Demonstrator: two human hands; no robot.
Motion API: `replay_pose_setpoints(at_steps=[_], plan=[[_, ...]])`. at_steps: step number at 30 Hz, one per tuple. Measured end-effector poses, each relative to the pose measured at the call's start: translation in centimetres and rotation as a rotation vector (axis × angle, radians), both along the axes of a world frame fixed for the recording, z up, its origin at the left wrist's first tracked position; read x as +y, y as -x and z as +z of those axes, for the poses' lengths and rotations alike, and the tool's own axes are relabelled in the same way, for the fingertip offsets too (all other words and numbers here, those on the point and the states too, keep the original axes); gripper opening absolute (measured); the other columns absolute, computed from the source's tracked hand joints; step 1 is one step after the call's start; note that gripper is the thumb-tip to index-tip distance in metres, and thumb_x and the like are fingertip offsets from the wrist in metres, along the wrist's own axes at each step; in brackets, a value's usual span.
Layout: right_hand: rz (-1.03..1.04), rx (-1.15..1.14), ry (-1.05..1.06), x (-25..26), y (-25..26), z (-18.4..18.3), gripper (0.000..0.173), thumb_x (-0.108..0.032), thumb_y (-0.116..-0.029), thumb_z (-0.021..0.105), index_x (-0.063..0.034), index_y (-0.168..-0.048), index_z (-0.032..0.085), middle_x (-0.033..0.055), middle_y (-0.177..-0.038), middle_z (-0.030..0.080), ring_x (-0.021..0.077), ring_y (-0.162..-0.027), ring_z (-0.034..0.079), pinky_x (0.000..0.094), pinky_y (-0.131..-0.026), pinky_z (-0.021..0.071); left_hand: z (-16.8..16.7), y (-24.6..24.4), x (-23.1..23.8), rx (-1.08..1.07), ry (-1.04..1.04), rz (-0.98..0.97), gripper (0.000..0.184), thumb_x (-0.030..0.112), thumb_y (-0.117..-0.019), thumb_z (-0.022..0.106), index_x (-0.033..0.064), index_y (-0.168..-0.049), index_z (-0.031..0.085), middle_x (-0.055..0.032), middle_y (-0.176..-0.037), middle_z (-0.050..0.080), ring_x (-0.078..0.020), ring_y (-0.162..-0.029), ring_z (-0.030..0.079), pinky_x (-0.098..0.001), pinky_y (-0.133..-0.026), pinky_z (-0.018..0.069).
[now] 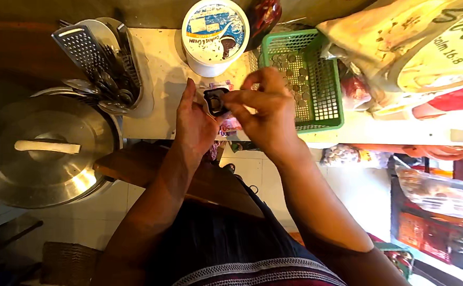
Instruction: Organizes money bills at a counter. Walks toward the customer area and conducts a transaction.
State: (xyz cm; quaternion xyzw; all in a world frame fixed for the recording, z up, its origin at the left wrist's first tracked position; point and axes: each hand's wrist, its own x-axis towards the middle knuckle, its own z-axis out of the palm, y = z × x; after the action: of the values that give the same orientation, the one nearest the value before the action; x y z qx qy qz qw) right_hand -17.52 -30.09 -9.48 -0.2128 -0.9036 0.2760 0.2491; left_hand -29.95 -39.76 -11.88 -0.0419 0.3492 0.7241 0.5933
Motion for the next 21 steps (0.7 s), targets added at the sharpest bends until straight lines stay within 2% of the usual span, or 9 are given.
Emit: replay_pose_setpoints(at_steps=[2,5,9,14,16,18,20,21], plan=[[0.040,-0.187,-0.156,-0.2,1.5,0.2,0.010,-0.008,-0.0924,0.072,-0.0106,-0.099,0.079,0.0195,-0.119,0.063,0.0330,-0.086,0.068,0.0484,-0.064,0.0574,0.0,-0.3,-0.1,0.064,0.002,-0.007,0.063,0.063,-0.1050,0.027,0.0162,-0.141,0.049,-0.0023,-0.137,0.058,-0.0152,-0.128,0.055,-0.0405,-0.109,0.0452],[0.052,-0.286,-0.217,0.2,2.5,-0.8,0.010,-0.001,-0.0876,0.072,-0.0078,-0.093,0.077,0.0194,-0.117,0.063,0.0352,-0.082,0.068,0.0496,-0.060,0.0568,-0.2,-0.3,-0.1,0.041,0.017,0.038,0.049,0.051,-0.1075,0.026,0.0171,-0.133,0.051,-0.0030,-0.130,0.058,-0.0166,-0.124,0.056,-0.0428,-0.105,0.0463],[0.033,-0.172,-0.234,-0.4,1.9,-0.2,0.007,-0.003,-0.0920,0.068,-0.0024,-0.096,0.075,0.0198,-0.111,0.064,0.0329,-0.081,0.067,0.0454,-0.058,0.0550,-0.4,0.1,-0.4,-0.063,-0.022,0.087,0.045,0.049,-0.1071,0.023,0.0185,-0.121,0.053,-0.0022,-0.118,0.061,-0.0145,-0.114,0.060,-0.0371,-0.097,0.0503],[-0.013,0.087,-0.125,-0.8,0.8,-1.8,0.009,-0.006,-0.0944,0.069,-0.0046,-0.096,0.078,0.0166,-0.105,0.062,0.0208,-0.078,0.060,0.0329,-0.062,0.0509,0.0,-0.1,-0.2,-0.226,-0.001,0.131,0.046,0.049,-0.1054,0.027,0.0156,-0.125,0.052,-0.0069,-0.123,0.060,-0.0190,-0.117,0.060,-0.0400,-0.100,0.0502],[-0.025,0.113,-0.061,-0.9,0.6,-2.0,0.012,-0.009,-0.0950,0.071,-0.0070,-0.103,0.079,0.0154,-0.106,0.061,0.0186,-0.079,0.059,0.0304,-0.063,0.0501,-0.2,-0.1,-0.1,-0.260,0.000,0.141,0.045,0.046,-0.1049,0.027,0.0147,-0.125,0.052,-0.0081,-0.122,0.060,-0.0206,-0.116,0.060,-0.0416,-0.100,0.0500],[0.000,0.108,0.000,-0.8,0.4,-1.8,0.021,-0.014,-0.0958,0.072,-0.0088,-0.115,0.078,0.0146,-0.109,0.060,0.0167,-0.080,0.059,0.0289,-0.064,0.0507,-0.2,-0.1,0.2,-0.338,0.012,0.198,0.043,0.043,-0.1048,0.029,0.0117,-0.119,0.055,-0.0108,-0.114,0.062,-0.0233,-0.109,0.063,-0.0440,-0.095,0.0531],[0.004,0.138,0.077,-0.8,0.0,-1.5,0.029,-0.016,-0.0947,0.074,-0.0044,-0.121,0.073,0.0147,-0.111,0.060,0.0137,-0.078,0.057,0.0252,-0.062,0.0490,-0.2,-0.2,0.3,-0.388,-0.005,0.222,0.042,0.041,-0.1039,0.029,0.0109,-0.109,0.057,-0.0114,-0.105,0.064,-0.0245,-0.101,0.066,-0.0438,-0.087,0.0560],[-0.025,0.165,0.116,-0.9,-0.2,-1.5,0.032,-0.016,-0.0937,0.075,-0.0002,-0.120,0.067,0.0153,-0.109,0.061,0.0129,-0.073,0.055,0.0250,-0.058,0.0457,-0.2,-0.1,0.2,-0.399,-0.027,0.216,0.042,0.041,-0.1038,0.028,0.0104,-0.110,0.056,-0.0123,-0.106,0.064,-0.0260,-0.101,0.066,-0.0445,-0.087,0.0563]])
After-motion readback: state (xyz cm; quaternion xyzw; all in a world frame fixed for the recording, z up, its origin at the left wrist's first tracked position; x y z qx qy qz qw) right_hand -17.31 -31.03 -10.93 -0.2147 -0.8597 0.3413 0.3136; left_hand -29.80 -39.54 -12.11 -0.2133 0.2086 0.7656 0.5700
